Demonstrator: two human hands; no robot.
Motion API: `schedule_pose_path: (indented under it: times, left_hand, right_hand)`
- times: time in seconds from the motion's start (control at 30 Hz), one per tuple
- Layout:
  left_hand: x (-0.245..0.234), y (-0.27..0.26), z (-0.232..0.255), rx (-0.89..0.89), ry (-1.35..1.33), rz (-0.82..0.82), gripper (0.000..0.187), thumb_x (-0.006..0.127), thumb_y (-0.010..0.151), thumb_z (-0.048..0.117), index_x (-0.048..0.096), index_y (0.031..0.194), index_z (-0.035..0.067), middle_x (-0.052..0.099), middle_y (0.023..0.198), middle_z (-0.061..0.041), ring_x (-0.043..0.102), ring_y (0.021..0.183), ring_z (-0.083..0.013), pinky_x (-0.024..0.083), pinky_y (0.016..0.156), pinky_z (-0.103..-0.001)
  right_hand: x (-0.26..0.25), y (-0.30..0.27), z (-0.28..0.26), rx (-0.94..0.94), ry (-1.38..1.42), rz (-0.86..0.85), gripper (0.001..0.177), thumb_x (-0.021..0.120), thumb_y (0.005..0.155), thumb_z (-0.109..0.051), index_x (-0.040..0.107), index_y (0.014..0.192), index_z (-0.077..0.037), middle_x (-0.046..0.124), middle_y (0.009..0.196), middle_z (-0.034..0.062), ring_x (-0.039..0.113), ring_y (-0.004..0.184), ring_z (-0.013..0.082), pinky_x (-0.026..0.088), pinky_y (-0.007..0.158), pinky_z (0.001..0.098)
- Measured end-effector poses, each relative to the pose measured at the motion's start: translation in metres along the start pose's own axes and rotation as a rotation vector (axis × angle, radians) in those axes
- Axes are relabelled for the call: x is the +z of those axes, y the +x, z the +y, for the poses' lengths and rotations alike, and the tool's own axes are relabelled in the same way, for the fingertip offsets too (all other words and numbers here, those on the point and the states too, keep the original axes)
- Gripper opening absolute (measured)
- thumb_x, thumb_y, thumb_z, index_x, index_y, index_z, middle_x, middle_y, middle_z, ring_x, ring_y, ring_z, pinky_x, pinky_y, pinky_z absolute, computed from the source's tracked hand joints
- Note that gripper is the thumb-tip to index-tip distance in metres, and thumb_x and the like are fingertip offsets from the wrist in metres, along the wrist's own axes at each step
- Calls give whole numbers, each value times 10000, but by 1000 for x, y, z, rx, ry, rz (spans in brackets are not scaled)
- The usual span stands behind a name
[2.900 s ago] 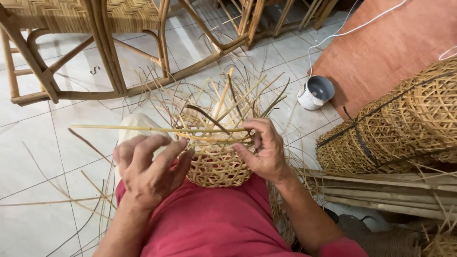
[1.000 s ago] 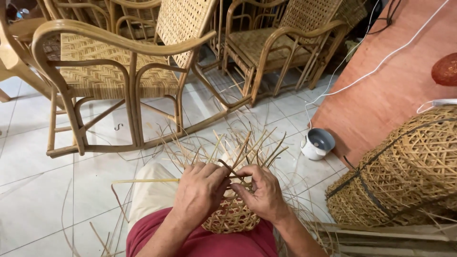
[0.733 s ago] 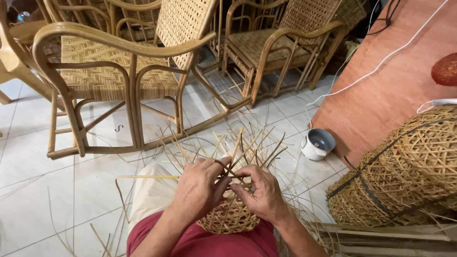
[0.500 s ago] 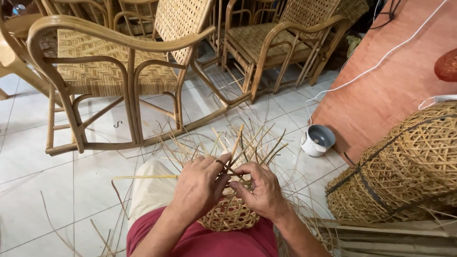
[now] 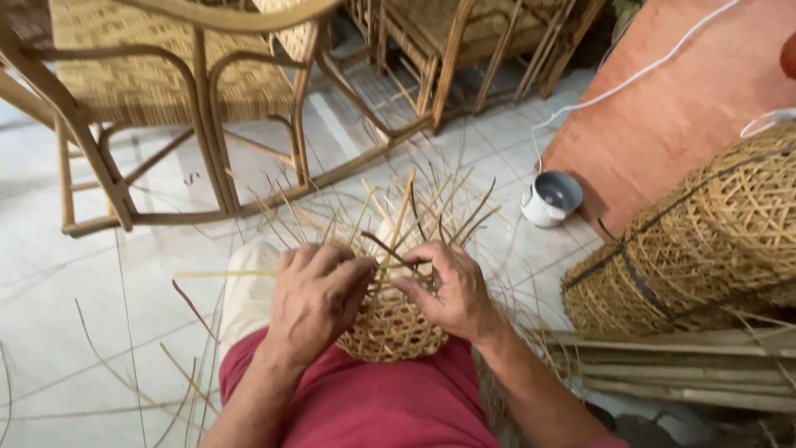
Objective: A person is weaving a small basket using thin, flexible strips of natural material, working at a steady and efficient pace.
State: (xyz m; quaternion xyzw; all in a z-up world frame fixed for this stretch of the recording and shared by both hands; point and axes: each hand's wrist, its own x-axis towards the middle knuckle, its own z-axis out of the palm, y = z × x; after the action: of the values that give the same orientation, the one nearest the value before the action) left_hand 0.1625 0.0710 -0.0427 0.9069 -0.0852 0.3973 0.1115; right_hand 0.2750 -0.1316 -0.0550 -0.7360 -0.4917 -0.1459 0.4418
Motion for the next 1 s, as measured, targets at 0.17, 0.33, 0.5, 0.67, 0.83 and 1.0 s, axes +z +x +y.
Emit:
schedule_pose_path:
  times: [0.17, 0.33, 0.5, 0.67, 0.83, 1.0]
  left_hand:
    - [-2, 1, 2, -23, 17, 43, 60, 736, 934, 341, 749, 931, 283, 606, 893, 29, 613, 861, -208, 492, 777, -350]
    - [-1, 1, 1, -39, 2, 48, 57, 751, 919, 336, 743, 942, 285, 590, 916, 33, 610, 897, -207, 489, 789, -354]
    - [-2, 5, 7, -78, 23, -13, 169, 739, 911, 358, 752, 1062, 282, 602, 950, 23, 601, 969, -212, 474, 818, -365]
    - [1, 15, 14, -82, 39, -74, 224, 746, 908, 376, 752, 1092, 247, 611, 970, 7, 579, 1016, -226, 442, 853, -381]
    - [-3, 26, 22, -164, -179, -128, 233, 789, 859, 283, 733, 1066, 192, 620, 950, -11, 577, 1019, -249, 420, 856, -391]
    - [-6, 28, 23, -240, -301, -184, 194, 770, 898, 235, 745, 1090, 214, 667, 870, 4, 623, 979, -237, 443, 842, -390]
  right_hand:
    - [6, -4, 8, 52, 50, 74, 326, 838, 872, -330, 699, 1071, -112, 710, 750, 86, 577, 503, 254, 509, 611, 386]
    - [12, -8, 18, 52, 75, 75, 318, 853, 864, -295, 697, 1072, -111, 717, 770, 80, 547, 483, 224, 482, 591, 358]
    - [8, -8, 15, 59, 95, 69, 323, 853, 862, -288, 697, 1086, -115, 729, 808, 71, 544, 486, 204, 483, 594, 351]
    - [3, -7, 10, 67, 101, 52, 310, 835, 878, -265, 692, 1104, -107, 698, 757, 72, 523, 474, 191, 477, 593, 347]
    - [4, -11, 15, 83, 106, 58, 350, 841, 873, -291, 699, 1137, -110, 726, 799, 72, 533, 486, 174, 487, 604, 341]
    - [0, 0, 5, 50, 99, 46, 288, 833, 886, -271, 695, 1084, -115, 699, 796, 71, 537, 491, 206, 501, 626, 361]
